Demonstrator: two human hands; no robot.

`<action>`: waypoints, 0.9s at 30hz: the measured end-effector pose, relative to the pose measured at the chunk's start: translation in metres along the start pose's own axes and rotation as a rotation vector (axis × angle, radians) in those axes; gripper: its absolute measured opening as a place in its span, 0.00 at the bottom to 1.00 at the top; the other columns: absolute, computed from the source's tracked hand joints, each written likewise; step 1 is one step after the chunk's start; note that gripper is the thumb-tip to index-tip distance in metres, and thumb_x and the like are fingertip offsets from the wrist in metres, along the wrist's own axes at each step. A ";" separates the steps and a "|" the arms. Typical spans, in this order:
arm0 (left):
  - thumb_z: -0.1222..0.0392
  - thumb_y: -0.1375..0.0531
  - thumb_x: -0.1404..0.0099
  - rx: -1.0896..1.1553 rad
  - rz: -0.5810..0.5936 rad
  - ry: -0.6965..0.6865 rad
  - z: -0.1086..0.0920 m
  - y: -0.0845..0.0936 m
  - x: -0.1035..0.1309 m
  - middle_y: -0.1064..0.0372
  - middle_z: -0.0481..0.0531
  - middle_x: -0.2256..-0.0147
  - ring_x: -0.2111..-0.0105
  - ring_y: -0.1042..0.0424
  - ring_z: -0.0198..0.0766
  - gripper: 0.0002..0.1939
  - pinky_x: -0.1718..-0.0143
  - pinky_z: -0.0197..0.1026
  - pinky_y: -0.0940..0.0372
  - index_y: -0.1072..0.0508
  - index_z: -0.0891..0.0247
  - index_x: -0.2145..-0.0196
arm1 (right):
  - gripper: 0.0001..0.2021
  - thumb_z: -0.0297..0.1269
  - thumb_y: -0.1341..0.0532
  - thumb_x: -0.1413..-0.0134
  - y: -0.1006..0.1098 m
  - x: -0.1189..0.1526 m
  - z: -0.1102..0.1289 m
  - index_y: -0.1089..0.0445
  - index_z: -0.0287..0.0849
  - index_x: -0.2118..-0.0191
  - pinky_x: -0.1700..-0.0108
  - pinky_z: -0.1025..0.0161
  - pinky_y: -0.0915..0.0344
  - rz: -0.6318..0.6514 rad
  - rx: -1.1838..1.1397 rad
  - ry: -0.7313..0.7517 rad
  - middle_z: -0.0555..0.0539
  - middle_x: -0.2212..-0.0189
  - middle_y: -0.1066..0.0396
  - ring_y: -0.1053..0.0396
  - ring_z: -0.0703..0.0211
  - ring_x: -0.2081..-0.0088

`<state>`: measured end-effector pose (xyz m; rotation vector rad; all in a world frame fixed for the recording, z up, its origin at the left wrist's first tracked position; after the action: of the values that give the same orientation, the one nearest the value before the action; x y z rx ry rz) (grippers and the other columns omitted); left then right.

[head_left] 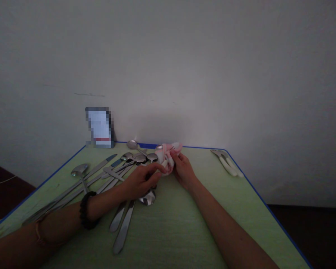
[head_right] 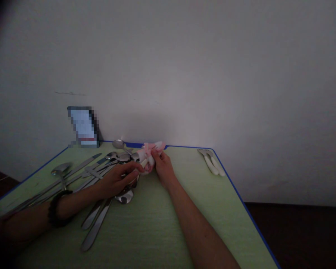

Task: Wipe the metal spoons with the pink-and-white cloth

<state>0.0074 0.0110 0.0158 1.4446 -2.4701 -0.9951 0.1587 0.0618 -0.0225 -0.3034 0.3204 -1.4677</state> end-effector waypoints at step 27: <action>0.57 0.52 0.37 -0.045 -0.078 -0.082 0.005 0.004 0.004 0.50 0.39 0.85 0.83 0.48 0.29 0.13 0.79 0.32 0.52 0.32 0.65 0.68 | 0.15 0.48 0.36 0.58 0.002 0.001 0.002 0.31 0.41 0.69 0.69 0.66 0.41 -0.027 0.071 0.038 0.52 0.75 0.30 0.37 0.65 0.73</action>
<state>0.0004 0.0120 0.0135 1.5272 -2.4465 -1.1390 0.1611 0.0613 -0.0218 -0.2239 0.2949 -1.5097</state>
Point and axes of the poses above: each hand's wrist, its own x-axis away from the middle knuckle, its own y-axis out of the back of the hand, z = x × y, the point moved 2 cm from there along -x, towards the middle knuckle
